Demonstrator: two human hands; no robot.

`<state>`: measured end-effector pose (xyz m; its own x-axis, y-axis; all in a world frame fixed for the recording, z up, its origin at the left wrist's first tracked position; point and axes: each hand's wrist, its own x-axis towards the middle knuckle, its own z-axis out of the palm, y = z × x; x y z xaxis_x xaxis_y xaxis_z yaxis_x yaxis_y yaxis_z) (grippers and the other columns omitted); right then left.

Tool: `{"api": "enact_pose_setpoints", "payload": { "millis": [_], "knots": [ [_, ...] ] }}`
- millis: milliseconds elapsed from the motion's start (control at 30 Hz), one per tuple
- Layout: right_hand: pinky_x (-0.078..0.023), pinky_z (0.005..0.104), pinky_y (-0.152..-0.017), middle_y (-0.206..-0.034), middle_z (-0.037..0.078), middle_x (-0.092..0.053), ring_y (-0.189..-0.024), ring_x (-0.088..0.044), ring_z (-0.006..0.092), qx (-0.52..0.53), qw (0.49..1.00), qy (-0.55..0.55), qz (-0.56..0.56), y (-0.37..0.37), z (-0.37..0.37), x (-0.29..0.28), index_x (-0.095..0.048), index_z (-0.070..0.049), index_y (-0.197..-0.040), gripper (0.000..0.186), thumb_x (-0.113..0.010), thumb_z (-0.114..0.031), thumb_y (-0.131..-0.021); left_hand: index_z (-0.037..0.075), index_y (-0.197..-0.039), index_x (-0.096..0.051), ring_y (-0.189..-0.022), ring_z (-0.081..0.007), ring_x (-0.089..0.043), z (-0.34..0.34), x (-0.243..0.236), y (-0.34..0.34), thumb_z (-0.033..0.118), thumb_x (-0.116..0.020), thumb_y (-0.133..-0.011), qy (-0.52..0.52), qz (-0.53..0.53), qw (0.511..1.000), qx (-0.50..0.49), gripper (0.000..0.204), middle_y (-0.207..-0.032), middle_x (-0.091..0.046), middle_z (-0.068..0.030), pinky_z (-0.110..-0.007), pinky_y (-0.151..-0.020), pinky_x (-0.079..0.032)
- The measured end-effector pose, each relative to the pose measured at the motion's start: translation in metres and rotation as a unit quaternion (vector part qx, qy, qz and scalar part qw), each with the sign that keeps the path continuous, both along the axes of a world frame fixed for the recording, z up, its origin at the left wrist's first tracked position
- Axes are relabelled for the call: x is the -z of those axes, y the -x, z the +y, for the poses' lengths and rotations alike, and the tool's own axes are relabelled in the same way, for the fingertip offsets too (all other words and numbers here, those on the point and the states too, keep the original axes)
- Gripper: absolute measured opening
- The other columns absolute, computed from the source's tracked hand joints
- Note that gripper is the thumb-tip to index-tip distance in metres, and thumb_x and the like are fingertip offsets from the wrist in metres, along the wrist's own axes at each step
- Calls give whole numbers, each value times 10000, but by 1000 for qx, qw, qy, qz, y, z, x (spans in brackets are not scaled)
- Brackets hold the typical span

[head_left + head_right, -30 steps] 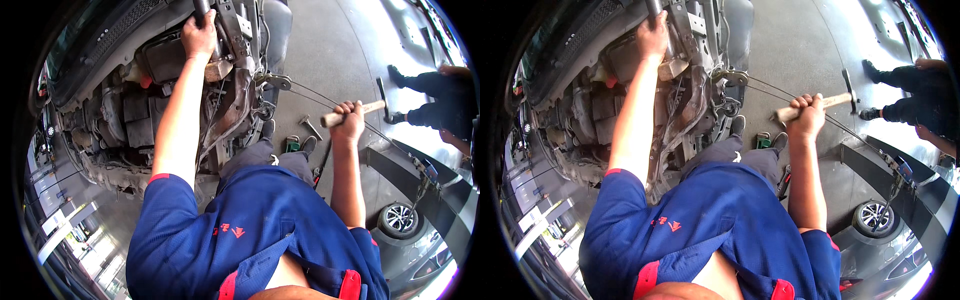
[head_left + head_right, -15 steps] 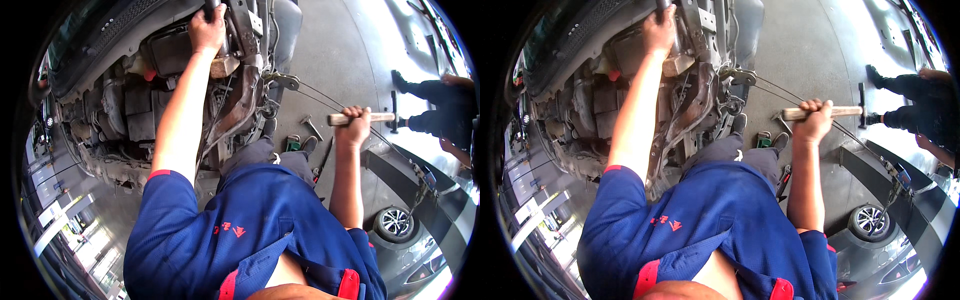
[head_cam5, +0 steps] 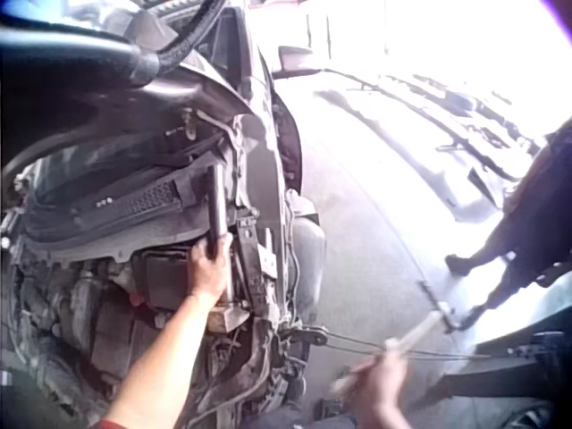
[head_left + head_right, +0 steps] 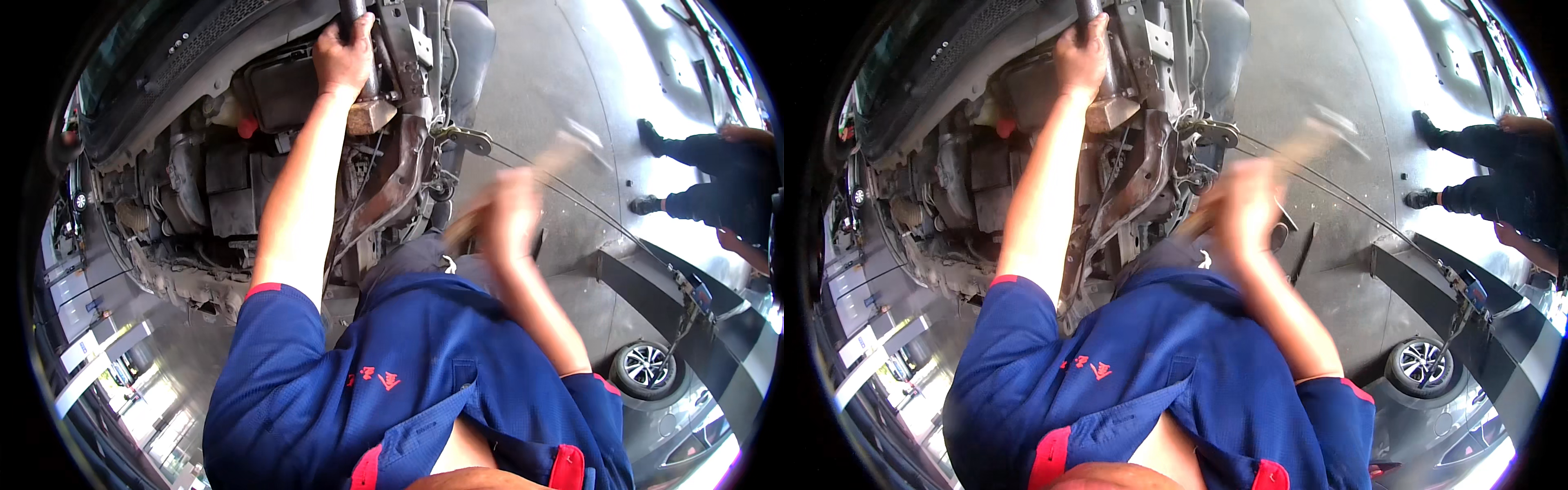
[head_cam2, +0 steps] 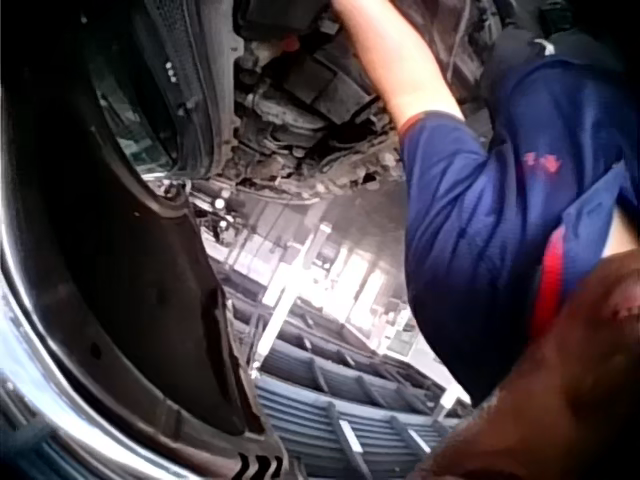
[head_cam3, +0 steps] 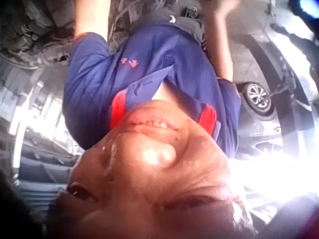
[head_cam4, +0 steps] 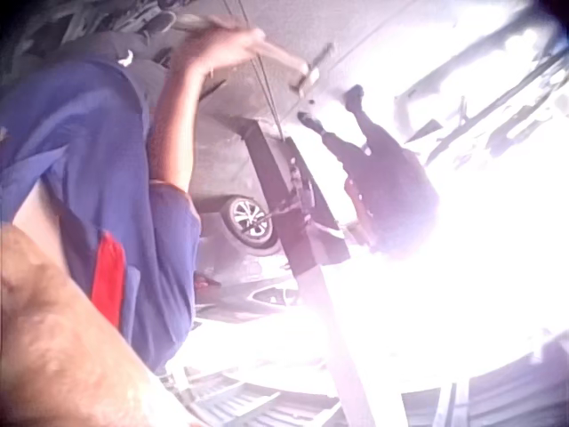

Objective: The person uses a hammer and a metal rod to straighten parts of a damaged vehicle frame. They position the rod against the frame and strike it repeatedly with the hammer to reshape the metal.

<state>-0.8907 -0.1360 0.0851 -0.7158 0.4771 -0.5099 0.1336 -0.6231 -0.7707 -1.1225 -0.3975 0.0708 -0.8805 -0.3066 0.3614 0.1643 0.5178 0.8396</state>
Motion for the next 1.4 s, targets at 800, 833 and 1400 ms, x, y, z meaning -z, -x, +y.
{"api": "enact_pose_setpoints", "payload": {
  "millis": [800, 833, 1400],
  "knots": [
    [-400, 248, -521, -771, -30, -466, -599, -397, 87, 3, 998, 62, 16, 5, 85, 1, -462, -110, -906, 260, -519, -287, -1088, 21, -905, -763, -665, -279, -712, 1, -21, -4, 396, -735, -929, 24, 46, 999, -2, 376, -716, -715, -172, -378, -657, -539],
    [-436, 273, -538, -766, -4, -490, -592, -427, 107, 70, 990, 110, 56, 6, 98, 26, -468, -116, -928, 236, -469, -270, -1107, 25, -909, -766, -657, -264, -709, 1, -13, -3, 390, -733, -932, -5, 74, 997, 12, 367, -714, -715, -168, -372, -654, -537],
    [-427, 278, -498, -733, -9, -460, -583, -469, 90, -132, 988, -68, -31, -30, 34, 23, -467, -115, -994, 223, -580, -298, -1055, -4, -1050, -758, -799, -234, -720, -7, -19, -2, 325, -655, -985, 28, 27, 999, 37, 351, -870, -763, -140, -357, -765, -536]
  ]
}}
